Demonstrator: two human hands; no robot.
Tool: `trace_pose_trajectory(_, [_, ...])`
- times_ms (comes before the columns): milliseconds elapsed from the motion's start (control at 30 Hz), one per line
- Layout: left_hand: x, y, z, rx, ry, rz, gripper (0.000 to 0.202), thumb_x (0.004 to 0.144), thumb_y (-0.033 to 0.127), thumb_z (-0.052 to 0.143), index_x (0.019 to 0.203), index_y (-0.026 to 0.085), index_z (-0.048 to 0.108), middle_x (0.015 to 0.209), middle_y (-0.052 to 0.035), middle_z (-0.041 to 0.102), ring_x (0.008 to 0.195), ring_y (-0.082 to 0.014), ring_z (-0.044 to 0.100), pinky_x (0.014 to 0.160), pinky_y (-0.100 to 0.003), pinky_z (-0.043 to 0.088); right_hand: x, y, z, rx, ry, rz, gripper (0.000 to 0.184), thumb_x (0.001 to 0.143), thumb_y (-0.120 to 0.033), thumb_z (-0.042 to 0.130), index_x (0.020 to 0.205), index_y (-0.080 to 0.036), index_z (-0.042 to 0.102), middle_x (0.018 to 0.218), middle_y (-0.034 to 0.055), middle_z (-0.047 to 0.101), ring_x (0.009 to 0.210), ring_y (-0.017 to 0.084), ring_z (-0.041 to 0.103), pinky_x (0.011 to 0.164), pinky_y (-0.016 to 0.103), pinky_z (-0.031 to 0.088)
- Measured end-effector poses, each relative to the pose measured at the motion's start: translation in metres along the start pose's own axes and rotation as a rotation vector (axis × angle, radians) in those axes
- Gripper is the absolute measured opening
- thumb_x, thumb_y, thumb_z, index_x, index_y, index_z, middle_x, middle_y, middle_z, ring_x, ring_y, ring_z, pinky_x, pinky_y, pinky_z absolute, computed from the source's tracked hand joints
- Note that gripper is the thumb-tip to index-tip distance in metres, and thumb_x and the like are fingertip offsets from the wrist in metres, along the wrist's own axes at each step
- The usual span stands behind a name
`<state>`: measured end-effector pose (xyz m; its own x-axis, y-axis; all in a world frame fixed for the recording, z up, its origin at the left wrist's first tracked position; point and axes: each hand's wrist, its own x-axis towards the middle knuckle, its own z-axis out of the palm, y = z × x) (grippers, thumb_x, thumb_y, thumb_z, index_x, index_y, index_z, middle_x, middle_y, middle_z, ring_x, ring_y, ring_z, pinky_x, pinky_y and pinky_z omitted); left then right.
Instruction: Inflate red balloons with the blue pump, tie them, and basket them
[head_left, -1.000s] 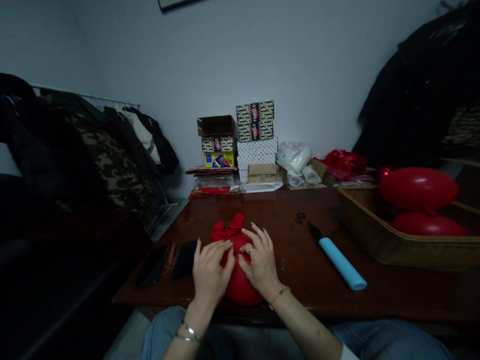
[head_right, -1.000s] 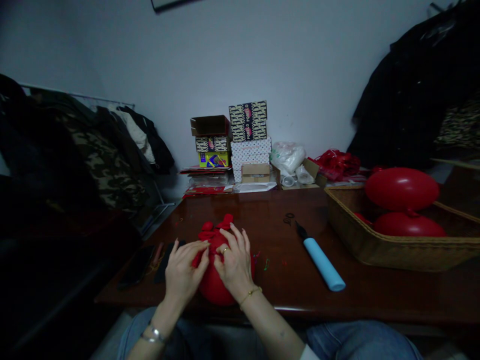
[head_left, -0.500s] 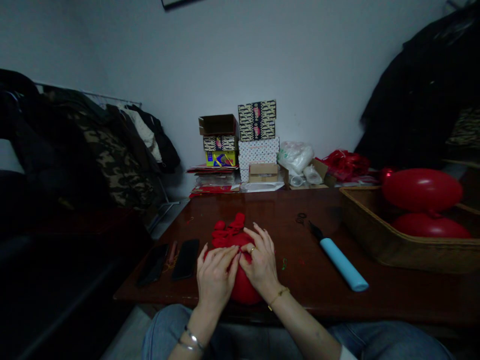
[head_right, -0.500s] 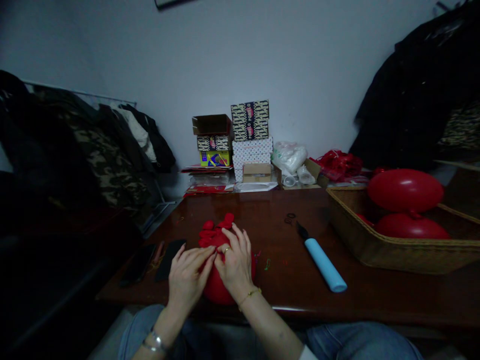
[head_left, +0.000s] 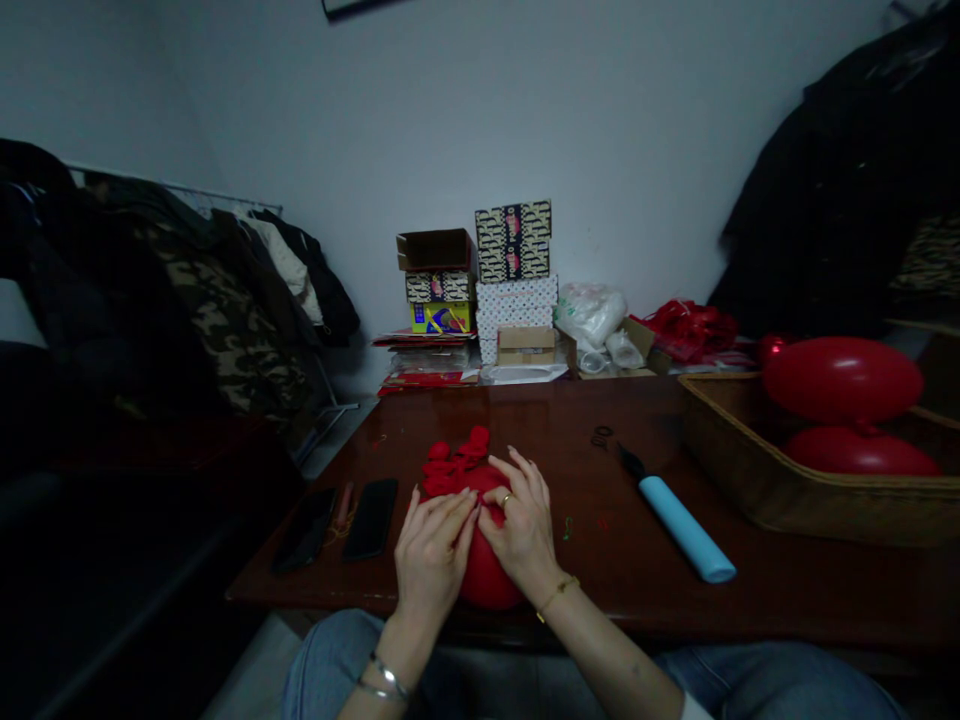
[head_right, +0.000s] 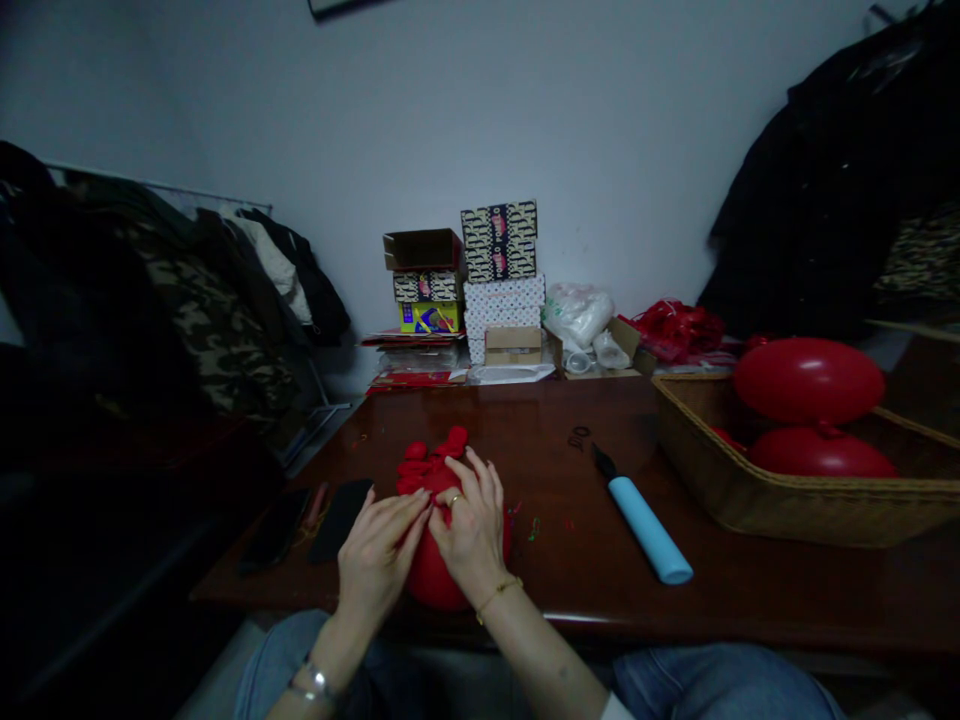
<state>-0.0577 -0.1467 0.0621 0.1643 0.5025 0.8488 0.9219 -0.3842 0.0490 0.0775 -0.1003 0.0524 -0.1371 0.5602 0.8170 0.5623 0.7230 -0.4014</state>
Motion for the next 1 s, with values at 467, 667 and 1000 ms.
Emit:
trace_pose_trajectory(467, [-0.001, -0.004, 0.002, -0.063, -0.044, -0.002, 0.026, 0.083, 0.015, 0.058, 0.106, 0.023, 0.065, 0.102, -0.0041, 0.07, 0.088, -0.0175, 0.064, 0.099, -0.044, 0.042, 0.0, 0.0, 0.0, 0.001, -0.008, 0.013, 0.009, 0.075, -0.015, 0.053, 0.074, -0.021, 0.058, 0.124, 0.0066, 0.056, 0.13, 0.025, 0.033, 0.106, 0.055, 0.028])
trace_pose_trajectory(667, [0.004, -0.001, 0.0, -0.096, -0.151, -0.106, 0.019, 0.084, 0.02, 0.055, 0.098, 0.022, 0.068, 0.096, -0.0036, 0.071, 0.087, -0.018, 0.066, 0.091, -0.038, 0.049, 0.0, -0.002, -0.002, -0.007, -0.008, -0.013, 0.008, 0.076, -0.016, 0.053, 0.073, -0.021, 0.058, 0.124, 0.0072, 0.056, 0.13, 0.024, 0.033, 0.106, 0.054, 0.028])
trace_pose_trajectory(1000, [0.01, 0.005, 0.001, -0.021, -0.142, -0.125, 0.015, 0.079, 0.02, 0.058, 0.085, 0.021, 0.071, 0.086, -0.0035, 0.073, 0.078, -0.0182, 0.067, 0.079, -0.032, 0.054, 0.0, 0.0, -0.001, -0.024, -0.036, -0.068, 0.011, 0.078, -0.014, 0.051, 0.071, -0.021, 0.057, 0.126, 0.0052, 0.055, 0.132, 0.025, 0.03, 0.108, 0.055, 0.025])
